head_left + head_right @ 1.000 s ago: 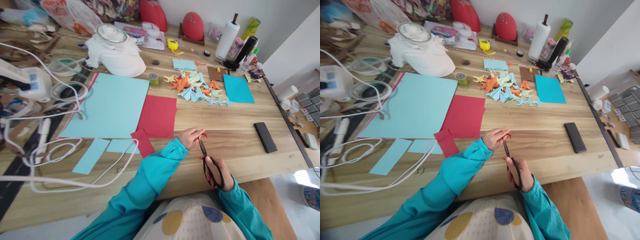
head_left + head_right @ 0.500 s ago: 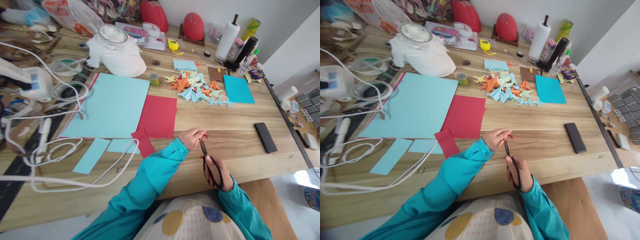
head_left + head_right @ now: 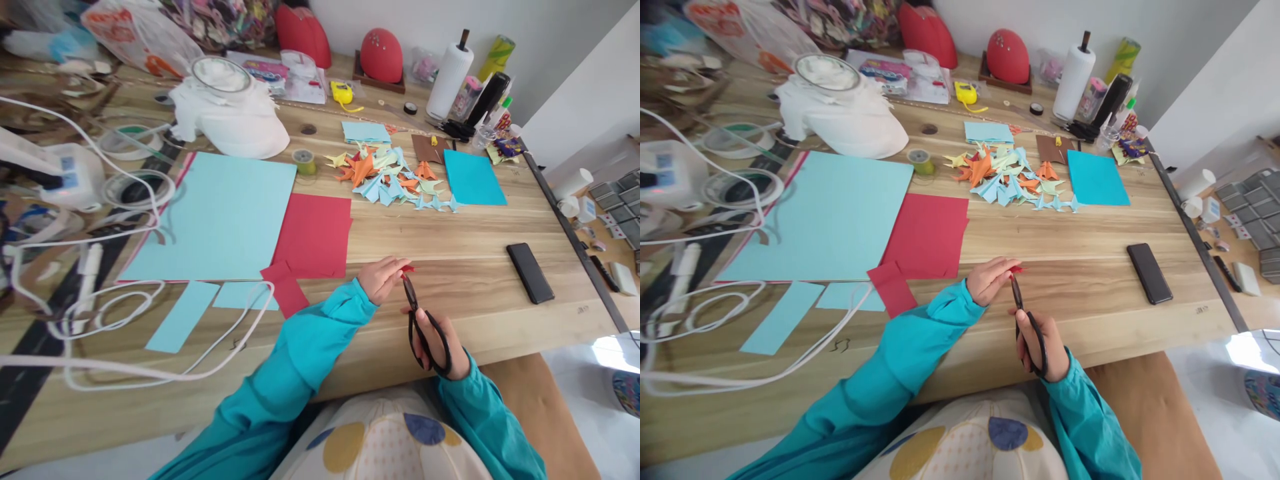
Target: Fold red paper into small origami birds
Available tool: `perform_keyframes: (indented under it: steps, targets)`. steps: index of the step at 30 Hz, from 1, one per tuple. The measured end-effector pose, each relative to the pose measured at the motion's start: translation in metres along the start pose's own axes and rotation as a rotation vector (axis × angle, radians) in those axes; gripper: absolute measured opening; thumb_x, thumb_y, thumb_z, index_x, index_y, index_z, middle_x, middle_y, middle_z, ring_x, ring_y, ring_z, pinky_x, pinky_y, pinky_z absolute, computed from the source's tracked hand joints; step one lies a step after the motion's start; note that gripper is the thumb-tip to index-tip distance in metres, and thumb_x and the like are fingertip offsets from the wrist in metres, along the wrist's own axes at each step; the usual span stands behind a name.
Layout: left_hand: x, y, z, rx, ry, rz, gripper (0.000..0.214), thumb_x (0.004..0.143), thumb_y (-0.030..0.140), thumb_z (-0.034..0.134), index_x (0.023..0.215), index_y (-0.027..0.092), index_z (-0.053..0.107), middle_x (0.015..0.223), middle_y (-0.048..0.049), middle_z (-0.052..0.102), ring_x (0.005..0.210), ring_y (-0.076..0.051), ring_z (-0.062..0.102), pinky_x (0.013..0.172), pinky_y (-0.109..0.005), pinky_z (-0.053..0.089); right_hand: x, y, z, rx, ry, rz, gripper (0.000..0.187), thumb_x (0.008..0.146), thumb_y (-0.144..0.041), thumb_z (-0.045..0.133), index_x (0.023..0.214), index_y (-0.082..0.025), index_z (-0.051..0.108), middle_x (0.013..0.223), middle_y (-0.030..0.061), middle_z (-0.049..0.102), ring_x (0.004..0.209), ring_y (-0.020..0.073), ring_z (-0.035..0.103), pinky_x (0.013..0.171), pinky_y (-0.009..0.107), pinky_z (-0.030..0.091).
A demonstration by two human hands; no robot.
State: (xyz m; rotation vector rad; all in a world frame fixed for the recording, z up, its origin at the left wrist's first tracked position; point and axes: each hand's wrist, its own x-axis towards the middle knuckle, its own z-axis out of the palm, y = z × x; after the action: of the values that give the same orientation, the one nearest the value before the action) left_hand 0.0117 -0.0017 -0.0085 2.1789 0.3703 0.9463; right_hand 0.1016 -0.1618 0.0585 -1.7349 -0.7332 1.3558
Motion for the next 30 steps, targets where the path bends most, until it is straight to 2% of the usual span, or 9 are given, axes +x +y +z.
perform_keyframes:
  steps: [2, 4, 7, 9, 13, 16, 19, 25, 30]
  targets:
    - [0.002, 0.003, -0.001, -0.132, -0.004, -0.086, 0.034, 0.091, 0.035, 0.039, 0.108, 0.015, 0.06, 0.099, -0.0105, 0.065, 0.089, -0.017, 0.061, 0.077, -0.03, 0.05, -0.001, -0.001, -0.002, -0.007, -0.004, -0.002, 0.068, 0.081, -0.065, 0.037, 0.111, -0.007, 0.055, 0.038, -0.0066, 0.046, 0.025, 0.0072, 0.039, 0.026, 0.017, 0.026]
    - [0.003, 0.004, -0.001, -0.281, -0.006, -0.231, 0.035, 0.087, 0.042, 0.047, 0.102, 0.014, 0.062, 0.083, -0.0074, 0.066, 0.069, -0.014, 0.06, 0.06, -0.026, 0.05, -0.002, -0.001, -0.003, -0.01, -0.012, -0.006, 0.068, 0.081, -0.066, 0.037, 0.111, -0.007, 0.055, 0.037, -0.0068, 0.046, 0.025, 0.0072, 0.038, 0.026, 0.017, 0.027]
    - [0.003, 0.004, -0.001, -0.521, -0.007, -0.448, 0.041, 0.076, 0.048, 0.061, 0.095, 0.011, 0.063, 0.052, 0.0017, 0.054, 0.041, -0.007, 0.044, 0.039, -0.019, 0.036, -0.003, -0.002, -0.006, 0.003, -0.036, -0.016, 0.068, 0.081, -0.065, 0.037, 0.112, -0.007, 0.055, 0.038, -0.0067, 0.046, 0.025, 0.0071, 0.038, 0.026, 0.017, 0.027]
    - [0.003, 0.001, -0.001, -0.647, 0.003, -0.532, 0.045, 0.068, 0.049, 0.069, 0.09, 0.01, 0.064, 0.045, 0.0046, 0.048, 0.037, -0.005, 0.039, 0.036, -0.018, 0.032, -0.004, -0.002, -0.007, 0.013, -0.047, -0.022, 0.068, 0.082, -0.064, 0.037, 0.113, -0.007, 0.054, 0.038, -0.0064, 0.046, 0.025, 0.0071, 0.039, 0.026, 0.017, 0.028]
    - [0.004, -0.004, -0.003, -0.805, 0.015, -0.631, 0.051, 0.052, 0.048, 0.079, 0.083, 0.01, 0.065, 0.05, -0.0001, 0.058, 0.038, -0.006, 0.044, 0.036, -0.019, 0.034, -0.006, -0.004, -0.008, 0.02, -0.059, -0.016, 0.068, 0.082, -0.064, 0.037, 0.115, -0.007, 0.053, 0.038, -0.0061, 0.047, 0.025, 0.007, 0.039, 0.026, 0.017, 0.028]
    - [0.006, -0.006, -0.004, -0.893, 0.003, -0.673, 0.053, 0.045, 0.046, 0.082, 0.08, 0.01, 0.067, 0.056, -0.0037, 0.064, 0.04, -0.007, 0.047, 0.037, -0.02, 0.036, -0.007, -0.006, -0.008, 0.03, -0.077, -0.009, 0.069, 0.082, -0.064, 0.037, 0.117, -0.006, 0.052, 0.038, -0.0062, 0.047, 0.024, 0.0069, 0.038, 0.026, 0.016, 0.028]
    - [0.008, -0.005, -0.007, -0.943, -0.026, -0.663, 0.052, 0.043, 0.045, 0.083, 0.078, 0.01, 0.069, 0.058, -0.0046, 0.066, 0.039, -0.006, 0.044, 0.036, -0.019, 0.035, -0.009, -0.008, -0.009, 0.053, -0.091, -0.018, 0.068, 0.083, -0.063, 0.037, 0.117, -0.007, 0.052, 0.038, -0.0061, 0.047, 0.024, 0.0066, 0.038, 0.026, 0.016, 0.027]
    - [0.014, -0.002, -0.017, -0.925, -0.187, -0.611, 0.043, 0.054, 0.045, 0.079, 0.079, 0.011, 0.073, 0.058, -0.0044, 0.064, 0.041, -0.004, 0.041, 0.037, -0.019, 0.03, -0.011, -0.008, -0.014, 0.07, -0.128, -0.001, 0.065, 0.082, -0.062, 0.039, 0.114, -0.007, 0.054, 0.038, -0.0058, 0.047, 0.023, 0.0062, 0.037, 0.025, 0.016, 0.026]
    - [0.015, -0.001, -0.019, -0.892, -0.24, -0.6, 0.042, 0.057, 0.047, 0.077, 0.074, 0.009, 0.072, 0.052, -0.0007, 0.056, 0.04, -0.004, 0.039, 0.036, -0.019, 0.026, -0.012, -0.009, -0.019, 0.091, -0.173, 0.005, 0.064, 0.084, -0.061, 0.038, 0.114, -0.007, 0.054, 0.039, -0.006, 0.048, 0.023, 0.0058, 0.037, 0.025, 0.015, 0.027]
